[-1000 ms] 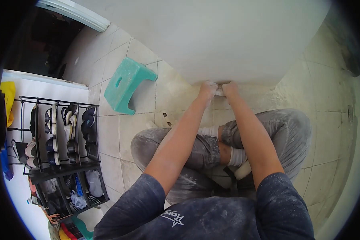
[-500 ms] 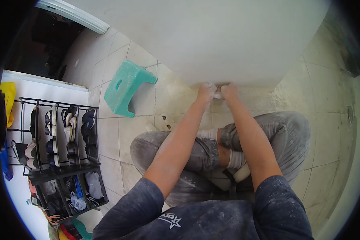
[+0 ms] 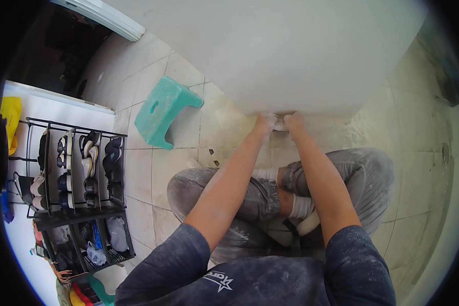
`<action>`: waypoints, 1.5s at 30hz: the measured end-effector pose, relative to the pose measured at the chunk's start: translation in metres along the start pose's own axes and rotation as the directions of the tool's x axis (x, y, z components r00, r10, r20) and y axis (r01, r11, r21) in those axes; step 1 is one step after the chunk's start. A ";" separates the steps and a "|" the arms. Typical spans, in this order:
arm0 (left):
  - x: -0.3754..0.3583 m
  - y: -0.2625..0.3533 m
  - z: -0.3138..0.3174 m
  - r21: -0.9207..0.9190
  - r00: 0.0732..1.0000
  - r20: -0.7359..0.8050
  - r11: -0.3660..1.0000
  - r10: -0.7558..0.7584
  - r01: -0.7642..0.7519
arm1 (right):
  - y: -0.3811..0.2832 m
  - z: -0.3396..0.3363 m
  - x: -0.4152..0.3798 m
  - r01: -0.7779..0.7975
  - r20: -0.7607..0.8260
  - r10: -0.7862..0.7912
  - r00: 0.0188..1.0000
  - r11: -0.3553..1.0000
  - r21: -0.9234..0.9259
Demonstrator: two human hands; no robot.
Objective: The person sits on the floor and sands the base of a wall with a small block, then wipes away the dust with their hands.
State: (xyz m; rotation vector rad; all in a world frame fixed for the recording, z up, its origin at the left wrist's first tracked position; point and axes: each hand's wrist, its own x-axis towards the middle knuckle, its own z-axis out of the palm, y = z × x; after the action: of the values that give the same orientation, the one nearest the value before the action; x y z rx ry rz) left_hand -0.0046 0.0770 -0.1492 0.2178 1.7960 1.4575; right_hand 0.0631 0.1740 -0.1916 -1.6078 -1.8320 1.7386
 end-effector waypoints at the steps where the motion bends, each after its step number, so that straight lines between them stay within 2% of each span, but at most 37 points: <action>1: 0.000 0.000 0.001 0.029 1.000 0.001 0.999 0.018 -0.018 | 0.001 0.000 0.001 0.005 0.027 -0.007 1.000 0.998 0.065; 3: 0.001 -0.002 0.001 0.039 0.998 0.000 0.997 0.062 -0.061 | 0.003 0.000 0.003 -0.002 0.083 -0.014 0.996 0.982 0.191; 5: 0.002 -0.007 0.004 -0.004 0.994 -0.005 0.994 0.113 -0.113 | 0.000 0.001 0.007 -0.017 0.067 0.006 0.998 0.986 0.163; 6: 0.002 -0.009 0.002 0.019 0.995 0.010 0.995 0.098 -0.098 | 0.003 0.000 0.006 -0.034 0.059 0.025 0.998 0.990 0.140; 9: 0.004 -0.012 -0.001 0.081 0.998 0.051 0.996 0.042 -0.046 | 0.008 0.000 0.009 -0.094 0.180 0.053 0.982 0.970 0.225; 12: 0.006 -0.008 0.002 0.081 0.999 0.039 0.996 0.032 -0.035 | 0.008 0.007 0.006 -0.019 0.020 0.014 1.000 0.958 0.285; 15: 0.001 0.002 0.002 0.026 0.996 0.024 0.996 0.088 -0.089 | 0.007 0.004 0.008 0.034 -0.007 -0.033 0.999 0.970 0.240; 17: -0.001 -0.006 0.001 -0.013 0.991 0.007 0.991 0.133 -0.133 | 0.010 0.002 0.023 -0.096 0.160 0.064 0.985 0.975 0.201; 18: -0.005 -0.012 -0.003 -0.047 0.998 0.019 0.997 0.064 -0.063 | 0.014 0.000 0.025 -0.159 0.235 0.115 0.965 0.971 0.176; 20: -0.003 -0.006 -0.003 -0.118 0.997 0.063 0.992 -0.034 0.042 | -0.004 -0.001 -0.006 -0.053 0.071 0.047 0.996 0.995 0.083; 21: 0.003 -0.008 -0.001 -0.072 0.997 0.074 0.997 -0.012 0.018 | -0.013 -0.005 -0.016 0.001 -0.015 -0.001 1.000 1.000 0.028; 23: 0.016 -0.020 -0.003 0.021 0.996 0.091 0.999 0.024 -0.026 | -0.004 -0.003 -0.010 0.025 -0.043 -0.019 0.999 0.987 0.157; 24: 0.015 -0.016 0.000 0.024 0.997 0.062 0.999 0.047 -0.048 | -0.003 -0.001 -0.009 0.035 -0.051 -0.024 0.998 0.975 0.222; 26: 0.008 -0.014 0.002 0.036 0.997 -0.006 0.996 0.082 -0.081 | -0.006 -0.007 0.004 -0.043 0.067 0.032 0.997 0.983 0.180; 29: 0.001 -0.011 -0.005 0.085 0.996 0.084 0.996 0.026 -0.033 | 0.001 -0.007 -0.005 -0.123 0.192 0.091 0.977 0.979 0.164; 30: 0.003 -0.009 -0.004 0.089 0.997 0.070 0.996 0.023 -0.029 | -0.005 -0.010 -0.002 -0.120 0.211 0.081 0.974 0.976 0.181; 32: 0.004 -0.009 0.000 0.094 0.999 0.046 0.995 0.018 -0.022 | 0.011 0.001 0.014 -0.054 0.081 0.039 0.996 0.980 0.189; 33: 0.004 -0.008 0.003 0.084 0.998 0.011 0.994 0.067 -0.067 | 0.007 0.003 0.010 -0.023 0.021 0.020 1.000 0.982 0.187; 35: 0.004 -0.012 0.007 0.069 0.987 -0.072 0.988 0.145 -0.140 | 0.000 -0.002 0.008 -0.013 0.035 0.008 0.999 0.986 0.163; 39: -0.003 -0.013 0.001 0.110 0.996 0.001 0.990 0.092 -0.091 | -0.003 -0.009 -0.007 -0.071 0.148 0.053 0.988 0.990 0.122; 42: 0.004 -0.009 0.003 0.143 0.998 0.024 0.988 0.061 -0.064 | -0.002 -0.001 -0.010 0.073 -0.077 -0.080 0.994 0.993 -0.094; 44: -0.007 0.002 0.006 0.113 0.999 -0.007 0.993 0.036 -0.035 | 0.006 0.000 0.003 0.059 -0.032 -0.058 0.998 0.997 0.042; 45: -0.002 0.000 0.007 0.122 0.994 -0.039 0.988 0.102 -0.096 | 0.004 0.001 0.004 0.045 0.000 -0.045 0.999 0.993 0.111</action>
State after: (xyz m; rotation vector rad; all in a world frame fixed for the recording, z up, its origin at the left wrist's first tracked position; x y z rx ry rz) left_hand 0.0019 0.0809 -0.1484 0.3418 1.9358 1.4344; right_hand 0.0635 0.1754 -0.1972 -1.5118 -1.7260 1.7898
